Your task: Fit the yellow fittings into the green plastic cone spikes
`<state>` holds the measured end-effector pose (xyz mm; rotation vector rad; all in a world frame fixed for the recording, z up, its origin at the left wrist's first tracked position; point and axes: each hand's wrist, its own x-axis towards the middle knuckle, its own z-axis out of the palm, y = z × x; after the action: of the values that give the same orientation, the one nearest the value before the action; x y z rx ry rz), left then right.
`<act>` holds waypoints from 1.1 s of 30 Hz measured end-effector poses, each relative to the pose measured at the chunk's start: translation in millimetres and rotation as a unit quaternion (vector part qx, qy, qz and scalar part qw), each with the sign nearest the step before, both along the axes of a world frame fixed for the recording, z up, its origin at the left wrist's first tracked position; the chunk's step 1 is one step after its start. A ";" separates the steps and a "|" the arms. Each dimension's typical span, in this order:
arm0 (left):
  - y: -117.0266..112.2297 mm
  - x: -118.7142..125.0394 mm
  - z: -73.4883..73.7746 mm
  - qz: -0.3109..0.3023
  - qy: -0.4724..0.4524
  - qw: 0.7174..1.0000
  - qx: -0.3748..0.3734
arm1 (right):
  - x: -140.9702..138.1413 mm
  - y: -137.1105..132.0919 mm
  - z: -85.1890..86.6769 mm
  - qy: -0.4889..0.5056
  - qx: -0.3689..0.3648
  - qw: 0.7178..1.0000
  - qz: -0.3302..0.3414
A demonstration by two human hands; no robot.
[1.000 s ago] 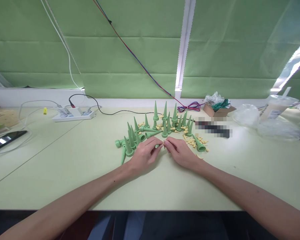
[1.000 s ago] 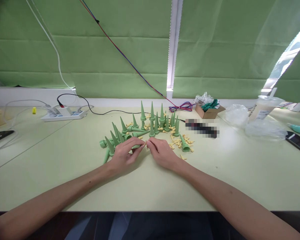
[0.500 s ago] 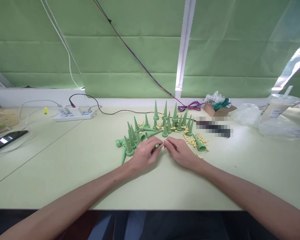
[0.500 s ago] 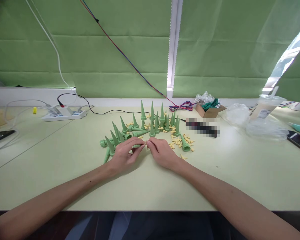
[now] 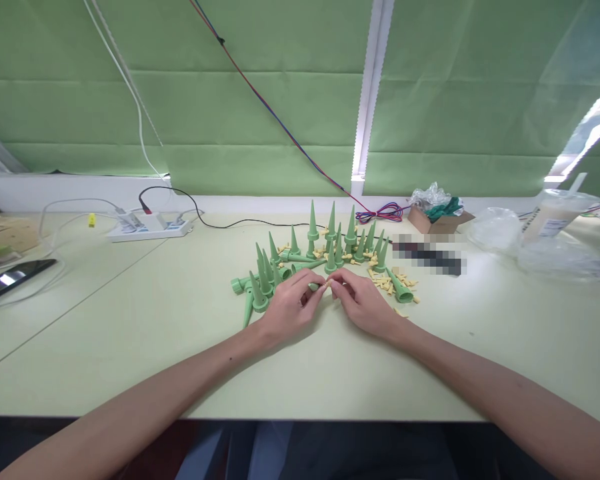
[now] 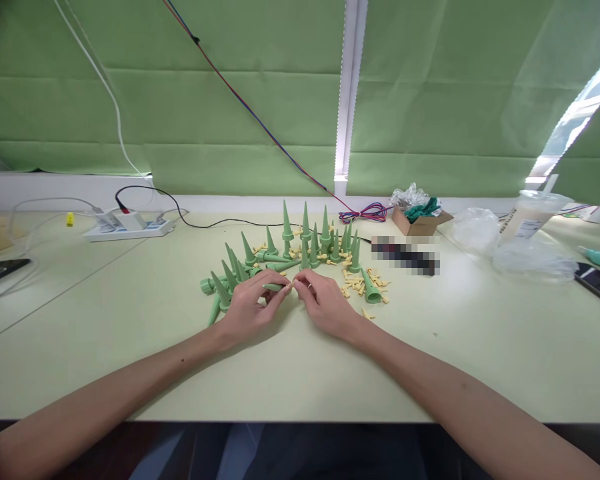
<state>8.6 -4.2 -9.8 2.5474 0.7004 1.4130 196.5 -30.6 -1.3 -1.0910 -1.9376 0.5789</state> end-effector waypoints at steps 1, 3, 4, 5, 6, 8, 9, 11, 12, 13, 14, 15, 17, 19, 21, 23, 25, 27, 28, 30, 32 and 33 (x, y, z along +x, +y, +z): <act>0.0 0.1 -0.2 0.001 -0.001 1.000 -0.001 | 0.2 0.2 -0.3 0.000 0.001 1.000 0.002; -0.4 0.5 0.1 0.003 -0.001 1.000 -0.001 | 0.5 0.6 -0.7 0.000 0.004 1.000 0.005; -0.8 0.7 0.4 0.003 0.000 1.000 -0.001 | 0.6 0.7 -0.8 0.000 0.005 1.000 0.006; -1.2 0.9 0.8 0.003 0.000 1.000 -0.001 | 0.7 0.8 -0.8 0.000 0.005 1.000 0.006; -1.6 1.1 1.2 0.003 0.001 1.000 -0.002 | 0.7 0.9 -0.8 0.000 0.004 1.000 0.005; -2.2 1.4 2.0 0.003 0.002 1.000 -0.005 | 0.7 1.2 -0.6 -0.001 0.001 1.000 0.004; -2.2 1.5 2.2 0.003 0.002 1.000 -0.006 | 0.8 1.3 -0.6 -0.003 0.000 1.000 0.002; -2.1 1.5 2.2 0.001 0.000 1.000 -0.008 | 1.0 1.3 -0.9 -0.008 0.001 1.000 0.000; -1.9 1.5 2.1 -0.001 -0.001 1.000 -0.009 | 1.2 1.3 -1.1 -0.010 0.003 1.000 -0.001; -1.7 1.4 2.0 -0.003 -0.002 1.000 -0.009 | 1.3 1.3 -1.4 -0.012 0.004 1.000 -0.002; -1.5 1.3 1.7 -0.005 -0.002 1.000 -0.010 | 1.5 1.4 -1.6 -0.014 0.005 1.000 -0.003; -1.3 1.2 1.5 -0.006 -0.002 1.000 -0.012 | 1.6 1.4 -1.8 -0.016 0.005 1.000 -0.004; -1.1 1.0 0.9 -0.005 0.001 1.000 -0.014 | 1.6 1.7 -1.9 -0.020 0.007 1.000 -0.007; -1.0 0.7 0.2 -0.004 0.004 1.000 -0.015 | 1.4 2.1 -2.0 -0.026 0.010 1.000 -0.007; -0.8 0.5 -0.4 -0.007 0.005 1.000 -0.014 | 1.3 2.7 -2.3 -0.030 0.012 0.999 -0.007; -0.7 0.4 -0.9 -0.011 0.005 1.000 -0.013 | 1.5 3.1 -3.0 -0.035 0.014 0.999 -0.007; -0.7 0.5 -1.3 -0.011 0.005 1.000 -0.014 | 1.8 3.4 -3.9 -0.041 0.017 0.999 -0.008; -0.8 0.6 -1.6 -0.011 0.007 1.000 -0.015 | 2.3 3.7 -4.7 -0.049 0.021 0.999 -0.011; -0.9 0.6 -1.7 -0.010 0.008 1.000 -0.016 | 2.4 3.9 -5.0 -0.054 0.023 0.998 -0.013; -1.0 0.8 -1.8 -0.013 0.011 1.000 -0.019 | 2.7 4.1 -5.2 -0.062 0.025 0.998 -0.016; -1.0 0.7 -2.1 -0.018 0.014 1.000 -0.020 | 2.7 4.3 -5.2 -0.066 0.025 0.997 -0.019; -1.0 0.7 -2.4 -0.021 0.015 0.999 -0.021 | 2.6 4.3 -5.2 -0.068 0.025 0.997 -0.021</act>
<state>9.3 -5.1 -12.1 2.5421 0.6708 1.3358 199.2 -26.3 -6.5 -1.1622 -2.0301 0.4416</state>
